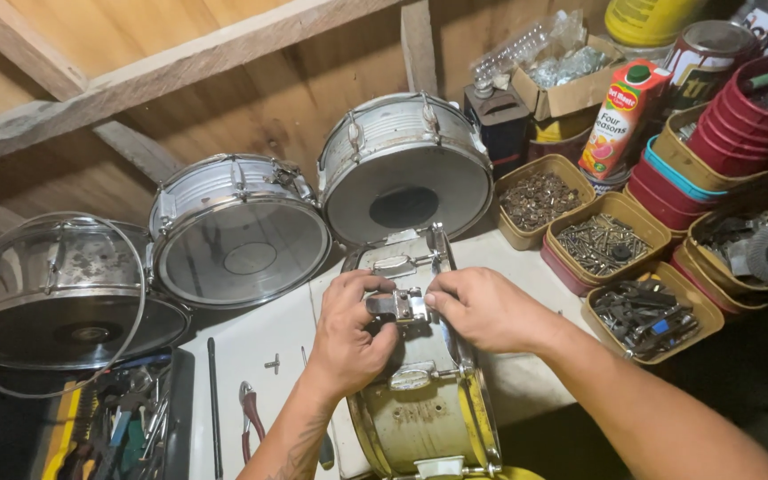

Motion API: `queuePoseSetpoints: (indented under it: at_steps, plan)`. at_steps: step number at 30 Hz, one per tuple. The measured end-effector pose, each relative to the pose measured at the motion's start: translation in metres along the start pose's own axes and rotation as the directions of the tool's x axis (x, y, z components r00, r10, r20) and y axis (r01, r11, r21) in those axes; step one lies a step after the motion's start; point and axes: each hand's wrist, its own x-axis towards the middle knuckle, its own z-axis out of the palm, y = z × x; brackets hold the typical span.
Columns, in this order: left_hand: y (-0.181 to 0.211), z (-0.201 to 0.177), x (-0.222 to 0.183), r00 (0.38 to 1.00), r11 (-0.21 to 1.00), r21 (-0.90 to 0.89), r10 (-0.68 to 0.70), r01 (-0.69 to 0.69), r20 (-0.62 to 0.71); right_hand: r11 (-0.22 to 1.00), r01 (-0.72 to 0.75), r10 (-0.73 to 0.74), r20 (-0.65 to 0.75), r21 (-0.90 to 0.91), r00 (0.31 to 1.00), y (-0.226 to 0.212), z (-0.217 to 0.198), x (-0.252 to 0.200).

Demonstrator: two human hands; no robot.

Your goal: Repairing a snare drum's mechanical parts using a screwdriver and manual assembly

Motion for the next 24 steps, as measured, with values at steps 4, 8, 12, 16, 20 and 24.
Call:
queuePoseSetpoints:
  at_steps: [4, 8, 12, 16, 20, 24]
  plan:
    - [0.001, 0.000, 0.000, 1.000, 1.000, -0.005, 0.012, -0.012, -0.008, 0.998, 0.034, -0.034, 0.011, -0.046, 0.999, 0.003, 0.000, 0.004]
    - [-0.002, 0.001, 0.000, 1.000, 1.000, 0.007, 0.022, -0.022, -0.008, 0.997, 0.020, -0.020, 0.012, -0.080, 1.000, -0.008, -0.006, 0.002]
    - [-0.002, 0.001, -0.001, 1.000, 1.000, 0.008, 0.006, -0.006, 0.006, 0.996, 0.028, -0.029, -0.016, -0.088, 0.999, -0.008, -0.002, 0.002]
    - [0.000, 0.001, 0.000, 1.000, 1.000, 0.000, -0.001, 0.001, 0.000, 1.000, 0.001, 0.000, -0.027, 0.025, 1.000, -0.005, -0.002, -0.006]
    - [-0.007, 0.002, -0.003, 1.000, 1.000, -0.006, -0.021, 0.021, 0.002, 0.989, 0.026, -0.022, -0.033, 0.148, 0.999, -0.015, -0.007, -0.015]
    - [-0.012, 0.005, -0.004, 0.999, 0.999, -0.006, -0.039, 0.039, -0.007, 0.988, -0.002, 0.004, -0.012, 0.156, 1.000, -0.019, -0.010, -0.014]
